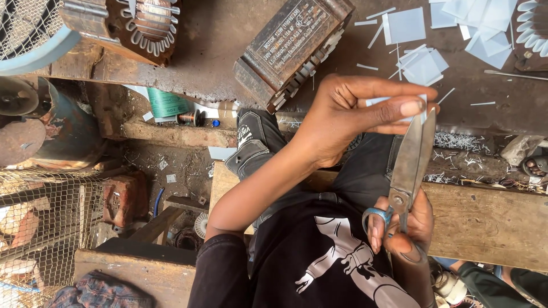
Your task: The person is cutting small rectangular pieces of white plastic insulation and inserting them into the copper winding slots of an electric motor stator.
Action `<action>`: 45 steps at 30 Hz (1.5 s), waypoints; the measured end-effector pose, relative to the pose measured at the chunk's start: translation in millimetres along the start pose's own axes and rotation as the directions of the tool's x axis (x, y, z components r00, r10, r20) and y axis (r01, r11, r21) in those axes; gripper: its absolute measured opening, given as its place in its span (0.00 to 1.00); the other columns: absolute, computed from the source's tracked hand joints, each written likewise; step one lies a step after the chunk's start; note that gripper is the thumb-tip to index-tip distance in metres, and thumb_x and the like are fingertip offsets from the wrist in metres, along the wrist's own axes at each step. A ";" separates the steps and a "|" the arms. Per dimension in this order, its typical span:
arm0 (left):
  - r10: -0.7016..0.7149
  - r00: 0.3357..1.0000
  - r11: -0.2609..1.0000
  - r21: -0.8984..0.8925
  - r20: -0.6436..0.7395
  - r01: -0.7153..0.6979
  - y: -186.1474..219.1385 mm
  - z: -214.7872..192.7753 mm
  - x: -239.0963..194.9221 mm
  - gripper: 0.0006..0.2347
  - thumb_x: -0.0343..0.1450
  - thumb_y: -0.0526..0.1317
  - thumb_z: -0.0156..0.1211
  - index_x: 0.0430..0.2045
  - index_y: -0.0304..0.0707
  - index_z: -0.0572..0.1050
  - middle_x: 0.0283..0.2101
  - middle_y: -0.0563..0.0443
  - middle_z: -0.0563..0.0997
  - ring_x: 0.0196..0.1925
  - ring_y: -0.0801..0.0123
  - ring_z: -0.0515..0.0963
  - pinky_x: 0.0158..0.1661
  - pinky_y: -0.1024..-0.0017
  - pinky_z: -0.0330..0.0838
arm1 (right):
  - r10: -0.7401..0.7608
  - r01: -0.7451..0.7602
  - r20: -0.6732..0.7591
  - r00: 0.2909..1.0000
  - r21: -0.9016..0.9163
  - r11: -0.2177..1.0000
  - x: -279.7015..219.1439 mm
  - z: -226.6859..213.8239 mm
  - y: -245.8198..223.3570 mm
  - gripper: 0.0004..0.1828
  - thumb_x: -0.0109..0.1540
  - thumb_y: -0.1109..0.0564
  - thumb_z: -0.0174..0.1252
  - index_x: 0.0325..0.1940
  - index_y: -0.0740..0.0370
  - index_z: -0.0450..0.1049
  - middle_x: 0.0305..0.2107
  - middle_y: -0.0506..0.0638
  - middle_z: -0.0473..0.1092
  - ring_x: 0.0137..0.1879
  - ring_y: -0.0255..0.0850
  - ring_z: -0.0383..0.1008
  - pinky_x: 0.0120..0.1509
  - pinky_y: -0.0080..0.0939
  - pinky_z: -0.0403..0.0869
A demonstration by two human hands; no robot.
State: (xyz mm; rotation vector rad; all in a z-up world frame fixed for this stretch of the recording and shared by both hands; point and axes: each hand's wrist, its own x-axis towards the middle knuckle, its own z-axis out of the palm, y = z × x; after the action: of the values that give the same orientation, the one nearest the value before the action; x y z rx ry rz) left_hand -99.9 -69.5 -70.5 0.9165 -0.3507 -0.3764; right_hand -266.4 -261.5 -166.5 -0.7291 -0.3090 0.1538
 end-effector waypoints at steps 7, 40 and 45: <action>0.059 0.994 0.990 0.122 0.090 -0.070 -16.2 -19.1 9.3 0.06 0.78 0.34 0.63 0.47 0.38 0.81 0.46 0.45 0.87 0.48 0.65 0.89 0.45 0.67 0.85 | 0.061 -0.150 -0.222 0.973 -0.412 0.899 9.9 7.4 -15.6 0.52 0.57 0.58 0.71 0.79 0.67 0.50 0.20 0.54 0.72 0.19 0.36 0.73 0.20 0.34 0.74; -0.013 0.999 0.998 0.066 0.029 0.011 -1.3 -9.5 -2.8 0.07 0.77 0.35 0.65 0.45 0.34 0.81 0.45 0.43 0.86 0.46 0.65 0.87 0.48 0.63 0.88 | 0.019 -0.023 0.081 0.997 0.051 0.998 19.4 19.4 -2.1 0.42 0.66 0.63 0.64 0.81 0.57 0.51 0.36 0.59 0.72 0.33 0.44 0.75 0.33 0.39 0.80; 0.009 1.000 0.997 0.079 0.024 -0.011 -0.2 -13.1 -0.5 0.08 0.78 0.33 0.60 0.50 0.34 0.79 0.47 0.45 0.85 0.50 0.65 0.87 0.52 0.63 0.88 | 0.028 -0.029 0.026 0.999 0.061 0.998 22.5 -2.6 -8.7 0.26 0.69 0.65 0.57 0.71 0.62 0.61 0.32 0.60 0.75 0.28 0.41 0.78 0.23 0.35 0.78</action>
State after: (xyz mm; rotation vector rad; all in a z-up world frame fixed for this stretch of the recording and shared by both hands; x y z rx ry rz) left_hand -94.5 -60.3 -78.1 0.9880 -0.3943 -0.3667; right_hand -244.1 -264.1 -157.4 -0.6713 -0.3163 0.1986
